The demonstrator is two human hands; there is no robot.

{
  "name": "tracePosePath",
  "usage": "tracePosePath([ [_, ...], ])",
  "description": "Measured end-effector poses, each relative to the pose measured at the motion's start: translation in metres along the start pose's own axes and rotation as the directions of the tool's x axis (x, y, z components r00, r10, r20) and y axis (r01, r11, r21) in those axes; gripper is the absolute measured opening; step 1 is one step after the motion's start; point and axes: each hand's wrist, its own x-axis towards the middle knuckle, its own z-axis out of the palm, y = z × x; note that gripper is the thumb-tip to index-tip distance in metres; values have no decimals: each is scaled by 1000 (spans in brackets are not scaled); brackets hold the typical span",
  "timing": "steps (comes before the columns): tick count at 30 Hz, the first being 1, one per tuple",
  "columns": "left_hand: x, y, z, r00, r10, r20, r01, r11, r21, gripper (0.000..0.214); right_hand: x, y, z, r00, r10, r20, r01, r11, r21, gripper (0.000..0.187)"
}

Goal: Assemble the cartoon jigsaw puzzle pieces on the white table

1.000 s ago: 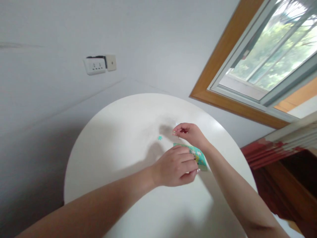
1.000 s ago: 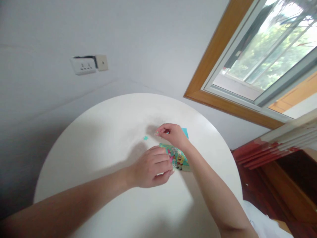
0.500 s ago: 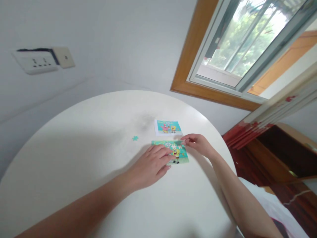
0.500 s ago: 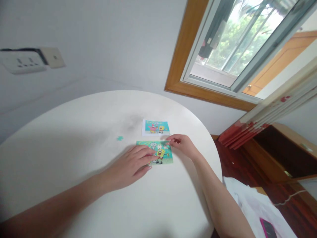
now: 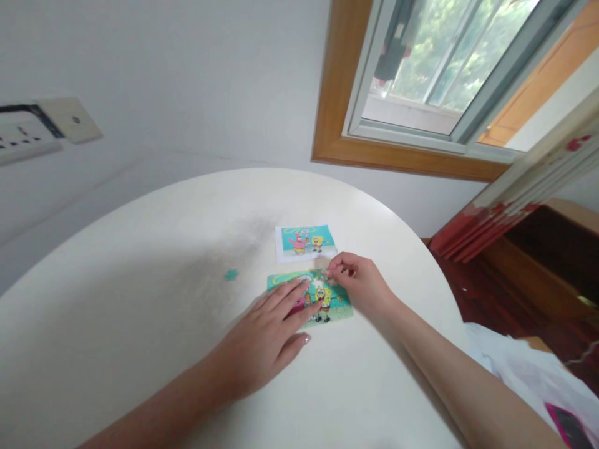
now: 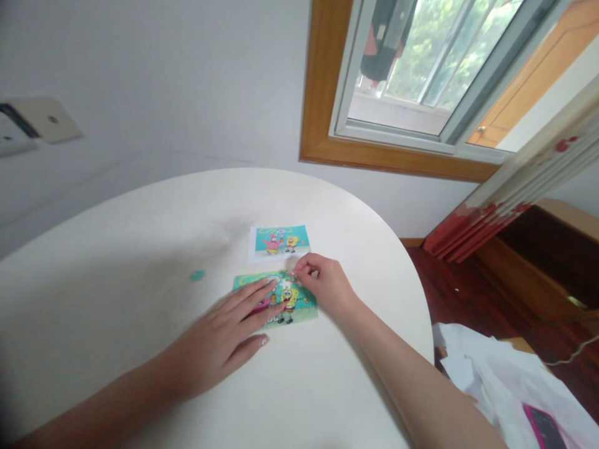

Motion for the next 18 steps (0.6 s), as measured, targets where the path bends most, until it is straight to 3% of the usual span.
tracePosePath([
  [8, 2, 0, -3, 999, 3, 33, -3, 1000, -15, 45, 4, -8, 4, 983, -173, -66, 159, 971, -179, 12],
  [18, 2, 0, -2, 999, 7, 35, -6, 1000, -17, 45, 5, -6, 8, 985, -170, -14, 162, 958, -235, 10],
])
